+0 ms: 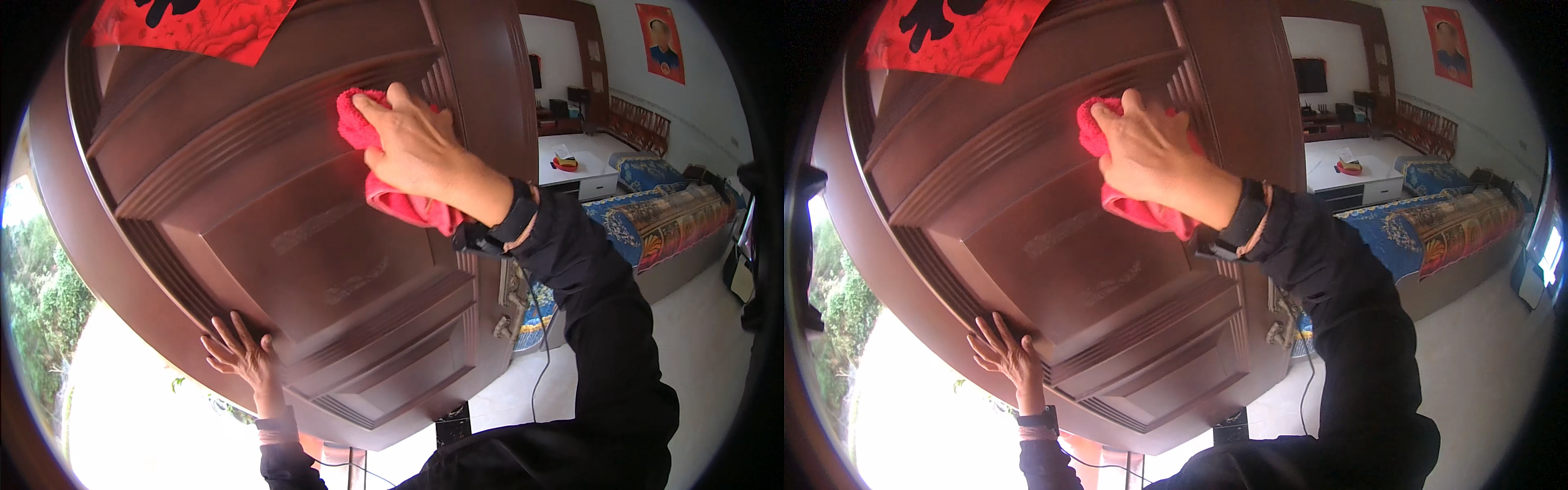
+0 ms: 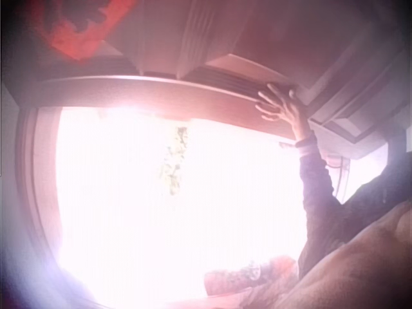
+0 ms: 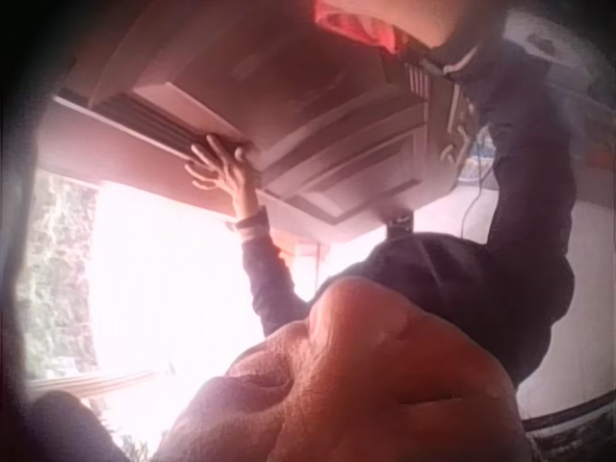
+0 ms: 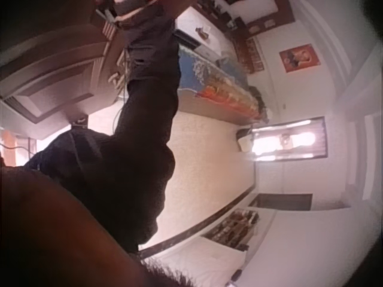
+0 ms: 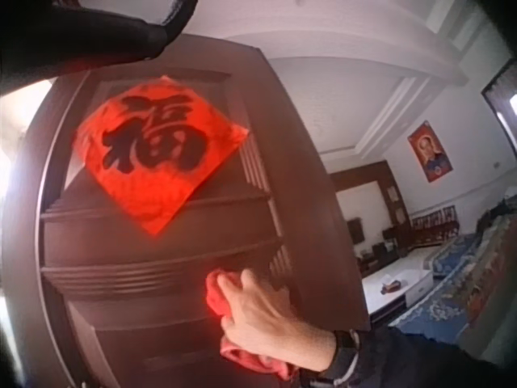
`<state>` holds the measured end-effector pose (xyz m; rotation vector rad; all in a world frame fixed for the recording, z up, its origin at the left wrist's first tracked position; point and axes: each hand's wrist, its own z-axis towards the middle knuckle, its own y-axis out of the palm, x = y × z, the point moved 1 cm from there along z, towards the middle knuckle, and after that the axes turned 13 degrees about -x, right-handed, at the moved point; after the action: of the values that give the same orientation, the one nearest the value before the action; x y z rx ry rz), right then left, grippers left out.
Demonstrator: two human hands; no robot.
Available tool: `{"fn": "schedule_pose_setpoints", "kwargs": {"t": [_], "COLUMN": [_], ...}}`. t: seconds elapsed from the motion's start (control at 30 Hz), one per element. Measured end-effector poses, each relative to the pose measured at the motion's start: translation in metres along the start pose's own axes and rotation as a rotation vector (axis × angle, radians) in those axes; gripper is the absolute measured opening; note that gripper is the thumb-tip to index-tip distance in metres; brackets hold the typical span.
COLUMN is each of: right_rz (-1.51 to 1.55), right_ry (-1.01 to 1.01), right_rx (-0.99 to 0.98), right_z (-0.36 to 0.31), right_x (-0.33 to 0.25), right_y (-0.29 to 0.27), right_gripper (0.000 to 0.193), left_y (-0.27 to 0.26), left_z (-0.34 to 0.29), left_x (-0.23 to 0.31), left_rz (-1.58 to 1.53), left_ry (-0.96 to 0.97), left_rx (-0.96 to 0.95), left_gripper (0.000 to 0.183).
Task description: The person wipes the interior surface of a wooden door with a red cloth. They repeatedly open and close the door to reach different areas, including the door handle and surrounding panels, and continue wiping until the end of the clip.
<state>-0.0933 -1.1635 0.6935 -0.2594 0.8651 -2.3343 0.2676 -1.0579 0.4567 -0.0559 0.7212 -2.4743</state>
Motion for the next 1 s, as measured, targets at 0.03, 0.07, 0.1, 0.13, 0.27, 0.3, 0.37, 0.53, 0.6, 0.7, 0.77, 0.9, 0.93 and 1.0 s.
{"fn": "schedule_pose_setpoints", "kwargs": {"t": [0.03,0.07,0.1,0.13,0.27,0.3,0.37,0.53,0.6,0.7,0.77,0.9,0.93,1.0], "right_rz": [0.15,0.135,0.156,0.117,-0.124,-0.203,-0.285,-0.208,-0.107,-0.034,-0.054,-0.24,-0.24,-0.212], "right_ry": [-0.001,-0.008,-0.04,-0.063,-0.045,-0.062,-0.017,0.032,0.045,0.024,0.028,0.006,-0.009,0.038], "right_rx": [-0.012,0.006,0.022,0.045,0.017,0.035,0.024,-0.052,-0.062,-0.02,-0.028,0.037,0.054,-0.014], "right_z": [0.001,0.004,0.004,0.004,0.006,0.006,0.004,0.005,0.006,0.008,0.008,0.001,0.001,0.003], "right_x": [-0.005,-0.012,-0.017,-0.022,-0.022,-0.019,-0.011,-0.007,-0.016,-0.032,-0.028,-0.002,0.004,0.004], "right_y": [0.003,0.006,0.008,0.008,0.003,-0.001,-0.006,-0.011,-0.006,0.005,0.007,-0.006,-0.011,-0.013], "right_gripper": [0.058,0.061,0.061,0.06,0.057,0.056,0.054,0.056,0.057,0.056,0.053,0.057,0.057,0.058], "left_y": [-0.001,-0.003,-0.004,-0.005,-0.006,-0.006,-0.005,-0.003,-0.004,-0.005,-0.006,-0.007,-0.007,-0.007], "left_z": [0.001,0.0,0.0,0.0,0.0,0.001,-0.001,0.0,0.0,-0.001,-0.001,-0.001,-0.001,-0.002], "left_x": [0.0,0.001,0.001,0.002,0.002,0.001,0.0,0.0,0.001,0.001,0.0,-0.002,-0.002,-0.002], "left_rz": [0.003,-0.009,-0.022,-0.035,-0.038,-0.032,-0.023,-0.026,-0.031,-0.04,-0.046,-0.033,-0.023,-0.018], "left_ry": [-0.003,0.013,0.029,0.046,0.007,0.001,-0.01,-0.016,-0.015,-0.015,-0.007,0.0,-0.006,-0.014], "left_rx": [0.0,0.011,0.024,0.036,-0.029,-0.033,-0.058,-0.051,-0.052,-0.062,-0.073,-0.103,-0.112,-0.11], "left_gripper": [0.069,0.067,0.067,0.07,0.067,0.068,0.072,0.074,0.075,0.075,0.076,0.077,0.077,0.077]}}
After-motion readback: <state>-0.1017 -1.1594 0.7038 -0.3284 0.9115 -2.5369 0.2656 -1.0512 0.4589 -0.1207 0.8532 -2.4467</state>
